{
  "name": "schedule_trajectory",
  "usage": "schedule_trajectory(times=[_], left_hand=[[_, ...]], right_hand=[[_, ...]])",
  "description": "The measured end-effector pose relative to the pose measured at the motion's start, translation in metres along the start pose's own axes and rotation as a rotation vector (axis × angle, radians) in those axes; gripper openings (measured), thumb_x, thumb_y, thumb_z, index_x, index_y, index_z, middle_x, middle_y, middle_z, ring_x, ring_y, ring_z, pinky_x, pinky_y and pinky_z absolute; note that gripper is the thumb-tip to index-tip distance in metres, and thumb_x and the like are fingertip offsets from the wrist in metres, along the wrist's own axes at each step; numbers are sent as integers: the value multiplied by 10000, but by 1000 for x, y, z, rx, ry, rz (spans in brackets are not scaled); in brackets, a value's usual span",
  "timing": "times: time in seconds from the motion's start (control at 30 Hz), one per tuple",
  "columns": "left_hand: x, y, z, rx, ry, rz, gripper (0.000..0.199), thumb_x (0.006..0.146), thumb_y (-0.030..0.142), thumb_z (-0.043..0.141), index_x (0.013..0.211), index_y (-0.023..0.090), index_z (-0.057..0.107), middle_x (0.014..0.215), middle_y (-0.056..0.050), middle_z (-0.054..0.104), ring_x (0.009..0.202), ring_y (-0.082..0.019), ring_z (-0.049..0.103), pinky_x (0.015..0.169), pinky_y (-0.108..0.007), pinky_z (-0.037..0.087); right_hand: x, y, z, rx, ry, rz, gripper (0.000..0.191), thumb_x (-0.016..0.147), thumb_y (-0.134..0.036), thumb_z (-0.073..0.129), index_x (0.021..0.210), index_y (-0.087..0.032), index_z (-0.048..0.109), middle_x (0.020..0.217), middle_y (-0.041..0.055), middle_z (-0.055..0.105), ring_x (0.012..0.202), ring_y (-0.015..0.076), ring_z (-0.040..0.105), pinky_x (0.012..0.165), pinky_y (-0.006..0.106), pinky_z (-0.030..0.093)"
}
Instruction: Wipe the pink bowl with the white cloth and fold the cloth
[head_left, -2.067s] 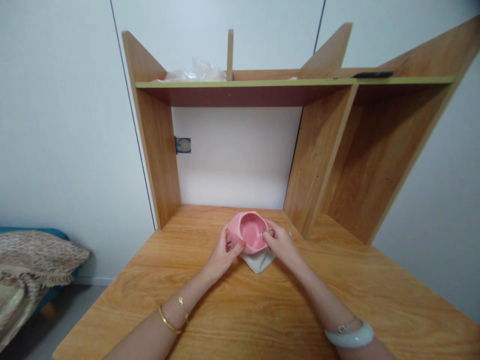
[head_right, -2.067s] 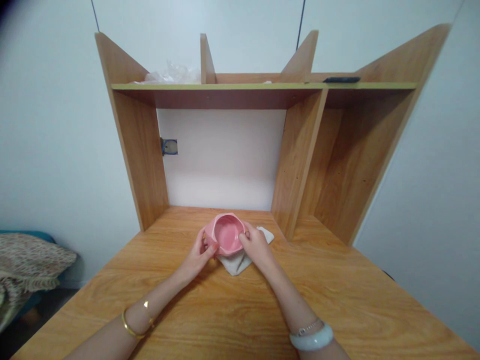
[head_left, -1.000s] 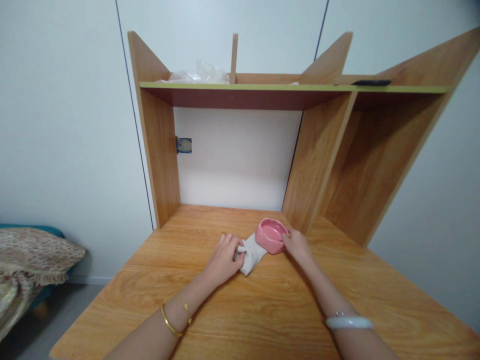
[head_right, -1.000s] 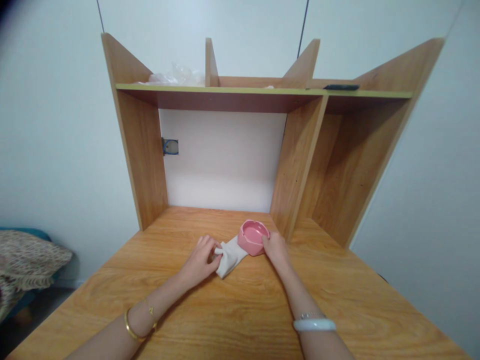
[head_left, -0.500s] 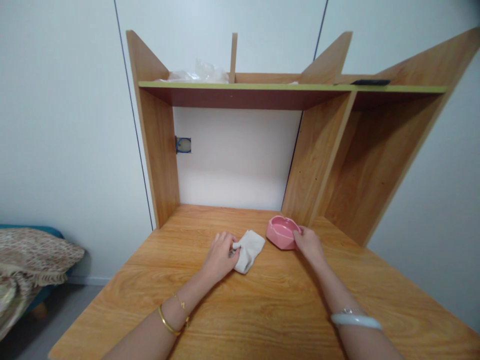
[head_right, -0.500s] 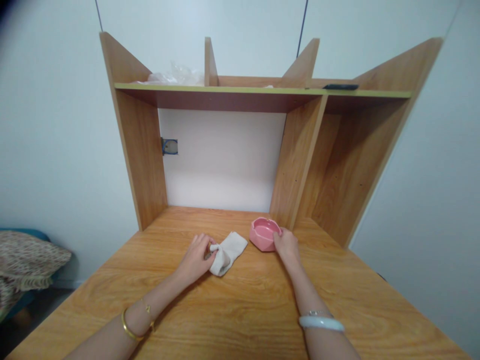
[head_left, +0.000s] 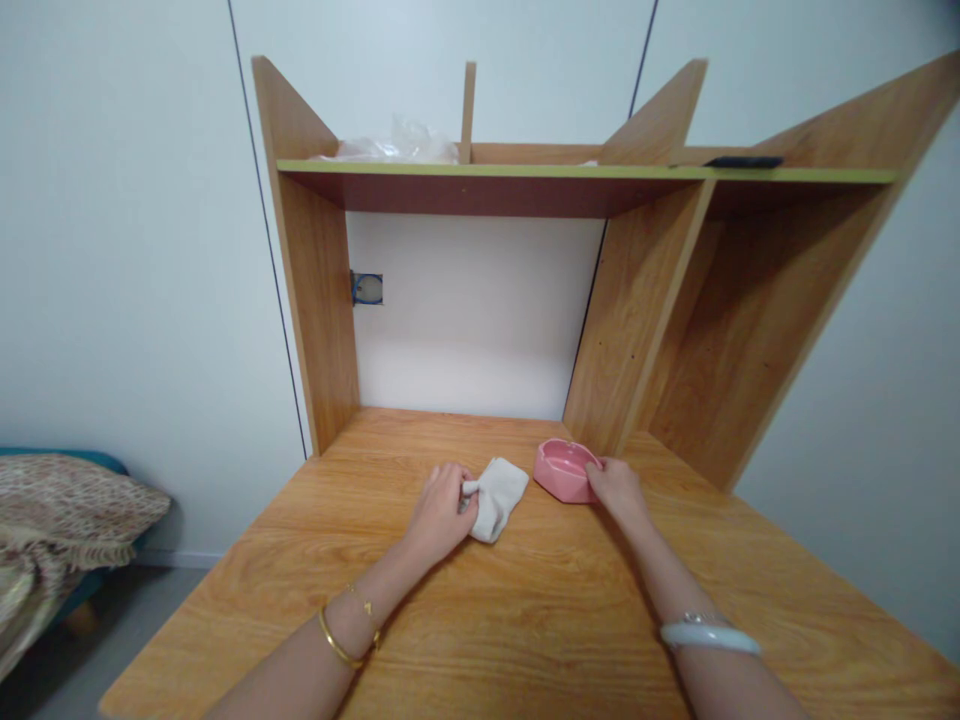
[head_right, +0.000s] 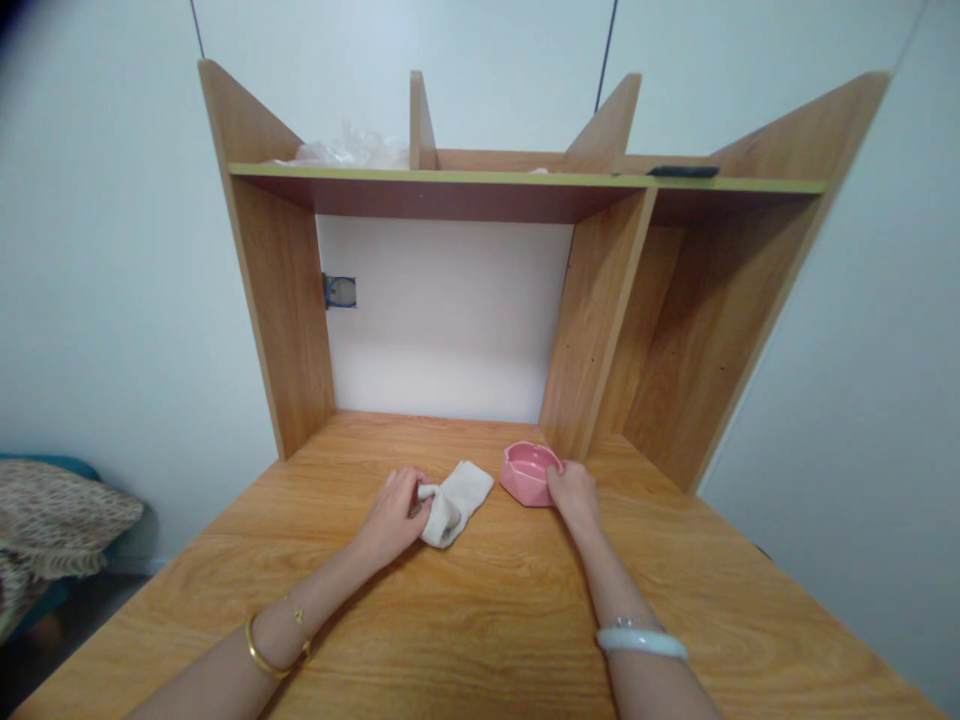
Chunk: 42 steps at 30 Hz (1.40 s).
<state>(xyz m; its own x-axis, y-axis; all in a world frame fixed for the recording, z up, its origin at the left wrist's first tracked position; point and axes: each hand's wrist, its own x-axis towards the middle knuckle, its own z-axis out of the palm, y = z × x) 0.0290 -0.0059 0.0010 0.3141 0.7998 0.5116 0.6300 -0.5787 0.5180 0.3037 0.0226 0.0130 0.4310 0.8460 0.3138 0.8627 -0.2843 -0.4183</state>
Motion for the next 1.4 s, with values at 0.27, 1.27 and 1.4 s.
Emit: schedule_trajectory(times=[0.27, 1.27, 1.4], left_hand=[[0, 0, 0, 26, 10, 12, 71, 747, 192, 451, 817, 199, 452, 836, -27, 527, 862, -193, 462, 723, -303, 368], [15, -13, -70, 859, 269, -273, 192, 752, 167, 409, 830, 179, 584, 898, -95, 519, 888, -257, 442, 772, -389, 280], [14, -10, -65, 802, 251, -176, 155, 753, 187, 437, 823, 190, 575, 896, -74, 529, 889, -244, 437, 795, -385, 280]], right_hand=[[-13, -13, -12, -54, 20, 83, 410, 807, -303, 360, 1113, -110, 554, 887, 183, 650, 817, 279, 612, 615, 311, 407], [-65, -76, 19, -151, -316, -543, 364, 751, -106, 410, 1097, -185, 492, 1095, 93, 564, 965, 202, 546, 739, 283, 368], [-63, -76, 16, -135, -314, -500, 242, 792, -151, 413, 998, -209, 525, 984, 61, 620, 904, 190, 569, 696, 265, 355]])
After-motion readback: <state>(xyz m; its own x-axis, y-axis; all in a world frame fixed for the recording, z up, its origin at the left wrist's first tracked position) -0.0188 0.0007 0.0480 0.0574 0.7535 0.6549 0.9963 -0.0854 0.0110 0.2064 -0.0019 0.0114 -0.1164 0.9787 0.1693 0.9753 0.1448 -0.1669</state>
